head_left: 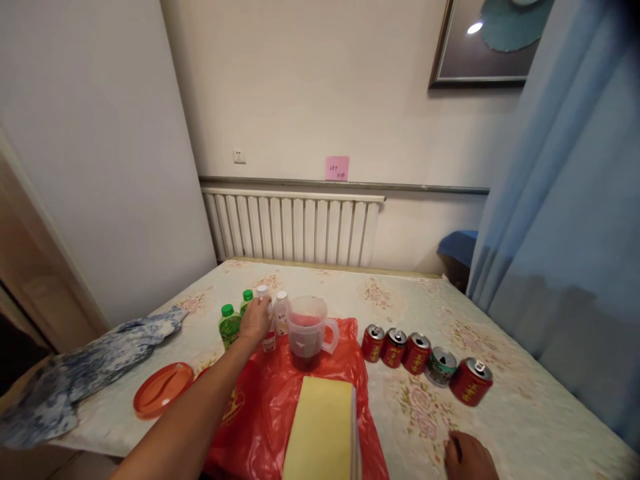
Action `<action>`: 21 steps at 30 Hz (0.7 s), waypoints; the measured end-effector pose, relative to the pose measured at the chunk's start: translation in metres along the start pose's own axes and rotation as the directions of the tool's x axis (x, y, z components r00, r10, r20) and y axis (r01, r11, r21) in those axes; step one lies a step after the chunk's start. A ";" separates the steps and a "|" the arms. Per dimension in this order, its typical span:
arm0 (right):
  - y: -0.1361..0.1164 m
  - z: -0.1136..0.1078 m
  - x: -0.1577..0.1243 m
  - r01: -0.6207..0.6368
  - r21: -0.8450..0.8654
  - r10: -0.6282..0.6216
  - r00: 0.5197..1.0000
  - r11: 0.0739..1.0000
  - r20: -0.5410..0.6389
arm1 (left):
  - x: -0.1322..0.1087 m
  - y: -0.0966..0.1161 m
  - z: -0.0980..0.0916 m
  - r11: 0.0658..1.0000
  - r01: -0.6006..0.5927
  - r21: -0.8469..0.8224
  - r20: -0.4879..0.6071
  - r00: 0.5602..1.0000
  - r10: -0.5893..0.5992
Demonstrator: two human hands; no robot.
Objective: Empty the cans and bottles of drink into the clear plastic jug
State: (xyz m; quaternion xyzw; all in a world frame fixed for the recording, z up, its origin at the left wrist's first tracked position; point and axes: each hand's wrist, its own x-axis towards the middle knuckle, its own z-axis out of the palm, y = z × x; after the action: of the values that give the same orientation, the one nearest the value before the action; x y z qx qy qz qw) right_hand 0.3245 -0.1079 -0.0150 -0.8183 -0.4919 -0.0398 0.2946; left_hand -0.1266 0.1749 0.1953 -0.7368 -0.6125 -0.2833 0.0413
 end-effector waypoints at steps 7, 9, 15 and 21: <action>0.003 0.002 -0.002 0.047 -0.033 -0.048 0.999 0.998 -0.005 | -0.020 0.005 -0.024 0.998 -0.050 -0.032 -0.043 0.998 0.048; 0.003 0.002 -0.003 0.055 -0.038 -0.055 0.998 0.998 -0.007 | -0.024 0.008 -0.034 0.997 -0.060 -0.041 -0.051 0.997 0.058; 0.000 -0.002 -0.005 0.081 -0.068 -0.083 0.996 0.994 -0.025 | -0.040 0.026 -0.064 0.989 -0.112 -0.097 -0.047 0.993 0.108; -0.004 -0.005 -0.007 0.053 -0.086 -0.056 0.998 0.995 -0.040 | -0.071 0.044 -0.074 0.968 -0.178 -0.178 0.011 0.983 0.183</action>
State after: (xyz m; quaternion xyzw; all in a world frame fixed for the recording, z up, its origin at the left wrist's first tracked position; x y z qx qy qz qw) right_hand 0.3185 -0.1148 -0.0111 -0.8153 -0.5055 -0.0860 0.2690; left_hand -0.1192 0.0717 0.2364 -0.7939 -0.5160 -0.3215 -0.0069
